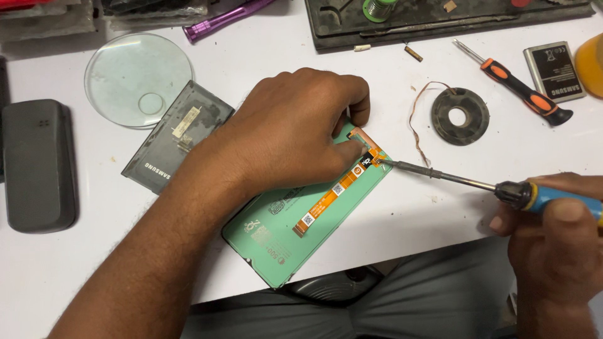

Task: The person handles a small round component and a wire at a cluttered repair bench, then uses a screwdriver to position a phone board and solders a wire to the board's connector with a soldering iron, holding the board steady while working on the joint.

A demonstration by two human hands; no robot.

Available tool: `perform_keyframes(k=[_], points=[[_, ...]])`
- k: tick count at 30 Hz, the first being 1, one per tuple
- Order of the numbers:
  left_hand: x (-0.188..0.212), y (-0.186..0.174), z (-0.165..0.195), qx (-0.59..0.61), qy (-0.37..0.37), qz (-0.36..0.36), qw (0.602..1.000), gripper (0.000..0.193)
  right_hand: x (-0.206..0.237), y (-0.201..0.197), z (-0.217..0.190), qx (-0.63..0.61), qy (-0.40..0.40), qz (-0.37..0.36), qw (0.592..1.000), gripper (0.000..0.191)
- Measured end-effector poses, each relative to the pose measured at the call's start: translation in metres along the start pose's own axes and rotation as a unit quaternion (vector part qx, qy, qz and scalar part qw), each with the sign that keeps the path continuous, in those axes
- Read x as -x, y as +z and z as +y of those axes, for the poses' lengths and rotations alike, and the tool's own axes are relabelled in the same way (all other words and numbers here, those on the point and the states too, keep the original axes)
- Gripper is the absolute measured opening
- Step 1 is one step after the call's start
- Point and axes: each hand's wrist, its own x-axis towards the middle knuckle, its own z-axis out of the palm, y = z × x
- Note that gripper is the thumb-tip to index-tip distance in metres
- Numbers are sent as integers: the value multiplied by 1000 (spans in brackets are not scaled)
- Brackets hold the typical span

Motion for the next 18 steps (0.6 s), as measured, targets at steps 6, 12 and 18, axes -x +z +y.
perform_keyframes(k=[6,12,18], points=[[0,1,-1,-4,15,11,1000,27,-4,9,-11,32,0,6,999,43],[0,0,0,-2,15,10,1000,26,-8,11,-16,53,3,-3,999,47],[0,0,0,-1,3,5,1000,26,0,1,-2,24,18,11,999,46]])
